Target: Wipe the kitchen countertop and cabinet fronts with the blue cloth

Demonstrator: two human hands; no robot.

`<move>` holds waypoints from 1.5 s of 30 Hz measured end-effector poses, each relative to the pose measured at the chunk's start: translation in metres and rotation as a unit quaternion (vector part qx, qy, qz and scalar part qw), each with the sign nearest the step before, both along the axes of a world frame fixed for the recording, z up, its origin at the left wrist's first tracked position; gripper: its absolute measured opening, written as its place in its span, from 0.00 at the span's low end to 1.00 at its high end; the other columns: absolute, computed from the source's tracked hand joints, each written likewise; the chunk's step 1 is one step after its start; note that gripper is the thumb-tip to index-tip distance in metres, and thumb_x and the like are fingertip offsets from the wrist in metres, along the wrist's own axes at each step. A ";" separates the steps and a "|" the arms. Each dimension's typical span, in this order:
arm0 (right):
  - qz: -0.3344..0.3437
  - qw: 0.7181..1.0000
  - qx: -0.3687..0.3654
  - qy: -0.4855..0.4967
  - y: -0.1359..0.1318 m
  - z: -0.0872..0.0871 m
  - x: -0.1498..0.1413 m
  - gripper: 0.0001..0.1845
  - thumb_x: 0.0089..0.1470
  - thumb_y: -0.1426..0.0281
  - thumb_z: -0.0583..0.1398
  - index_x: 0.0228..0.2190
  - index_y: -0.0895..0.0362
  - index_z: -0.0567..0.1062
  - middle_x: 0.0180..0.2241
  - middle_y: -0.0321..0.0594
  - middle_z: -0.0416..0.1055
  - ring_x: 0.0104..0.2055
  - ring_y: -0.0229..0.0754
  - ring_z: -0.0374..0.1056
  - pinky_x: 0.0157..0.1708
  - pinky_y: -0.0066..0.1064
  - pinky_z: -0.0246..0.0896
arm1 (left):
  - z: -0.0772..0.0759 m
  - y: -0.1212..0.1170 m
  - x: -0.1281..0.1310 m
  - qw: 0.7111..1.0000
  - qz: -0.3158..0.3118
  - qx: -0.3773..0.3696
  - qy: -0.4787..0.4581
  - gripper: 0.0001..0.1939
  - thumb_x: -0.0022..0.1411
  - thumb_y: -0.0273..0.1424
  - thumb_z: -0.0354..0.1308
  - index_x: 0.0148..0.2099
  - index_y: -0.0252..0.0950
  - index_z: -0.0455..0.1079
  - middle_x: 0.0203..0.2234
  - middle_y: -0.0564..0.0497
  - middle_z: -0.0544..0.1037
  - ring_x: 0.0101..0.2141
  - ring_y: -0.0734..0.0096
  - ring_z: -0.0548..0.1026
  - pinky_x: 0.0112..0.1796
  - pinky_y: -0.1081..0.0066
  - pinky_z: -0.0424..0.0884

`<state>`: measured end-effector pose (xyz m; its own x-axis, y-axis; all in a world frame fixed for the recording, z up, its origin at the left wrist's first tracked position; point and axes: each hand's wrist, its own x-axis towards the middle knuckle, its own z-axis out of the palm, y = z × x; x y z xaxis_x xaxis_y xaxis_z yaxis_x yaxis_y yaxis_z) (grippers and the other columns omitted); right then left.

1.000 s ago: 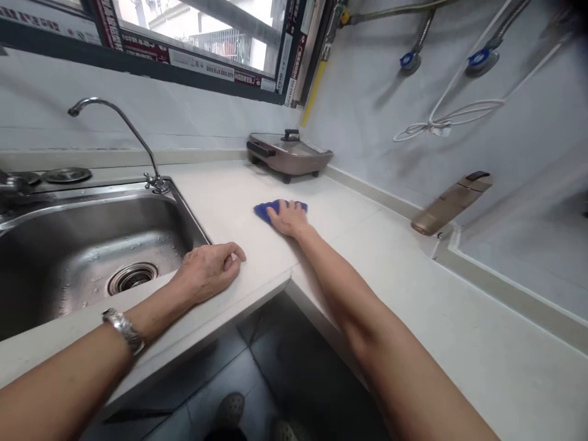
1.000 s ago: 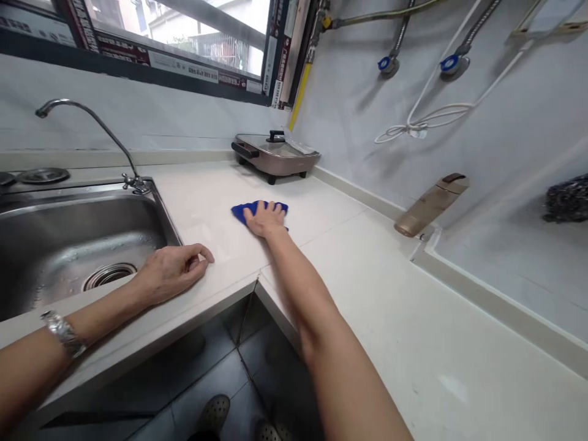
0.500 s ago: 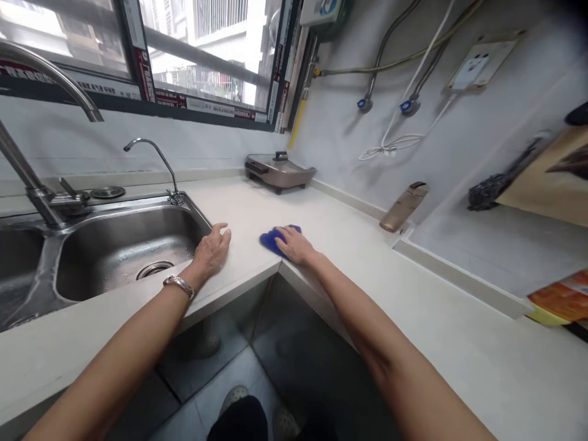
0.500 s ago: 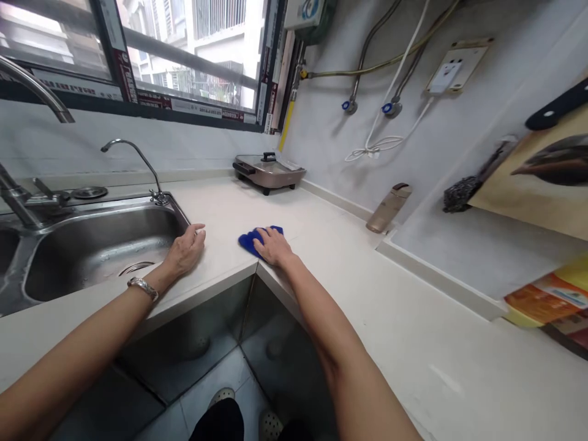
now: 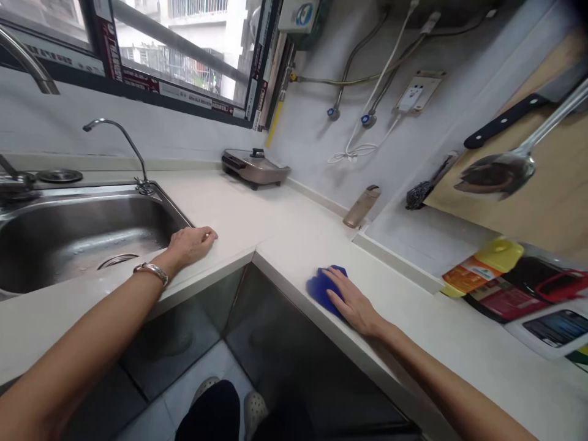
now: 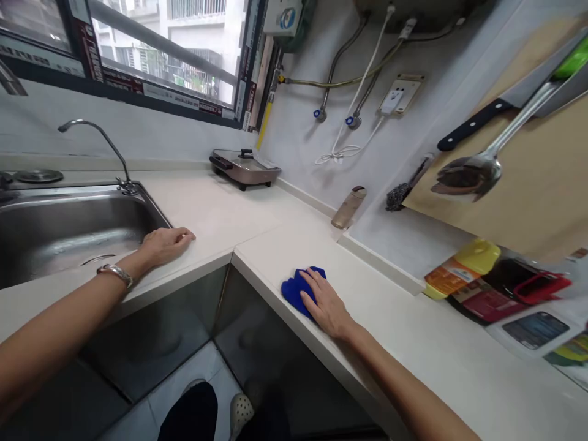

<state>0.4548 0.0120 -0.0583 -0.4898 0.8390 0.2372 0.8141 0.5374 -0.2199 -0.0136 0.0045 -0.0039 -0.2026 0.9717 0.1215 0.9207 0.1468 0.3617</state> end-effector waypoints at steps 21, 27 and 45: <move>0.006 0.999 0.030 -0.030 0.024 0.012 -0.089 0.37 0.70 0.48 0.42 0.68 0.55 0.63 0.70 0.47 0.57 0.73 0.54 0.50 0.71 0.52 0.49 | -0.003 0.009 0.017 0.996 0.017 -0.018 0.082 0.22 0.66 0.39 0.44 0.56 0.44 0.72 0.38 0.42 0.81 0.44 0.50 0.78 0.49 0.56 0.70; -0.001 0.998 0.030 -0.052 0.088 0.020 -0.164 0.37 0.70 0.51 0.40 0.68 0.59 0.61 0.70 0.50 0.57 0.72 0.56 0.51 0.70 0.51 0.49 | -0.006 0.010 0.015 0.996 0.007 -0.012 0.083 0.22 0.66 0.38 0.44 0.55 0.44 0.72 0.38 0.42 0.81 0.44 0.49 0.79 0.47 0.56 0.71; 0.044 0.999 -0.005 -0.012 0.134 0.027 -0.308 0.36 0.70 0.49 0.46 0.68 0.57 0.60 0.69 0.53 0.57 0.69 0.60 0.54 0.67 0.54 0.49 | -0.001 0.006 0.009 0.994 0.039 0.059 -0.078 0.32 0.72 0.48 0.32 0.68 0.39 0.57 0.46 0.40 0.82 0.50 0.45 0.78 0.51 0.53 0.70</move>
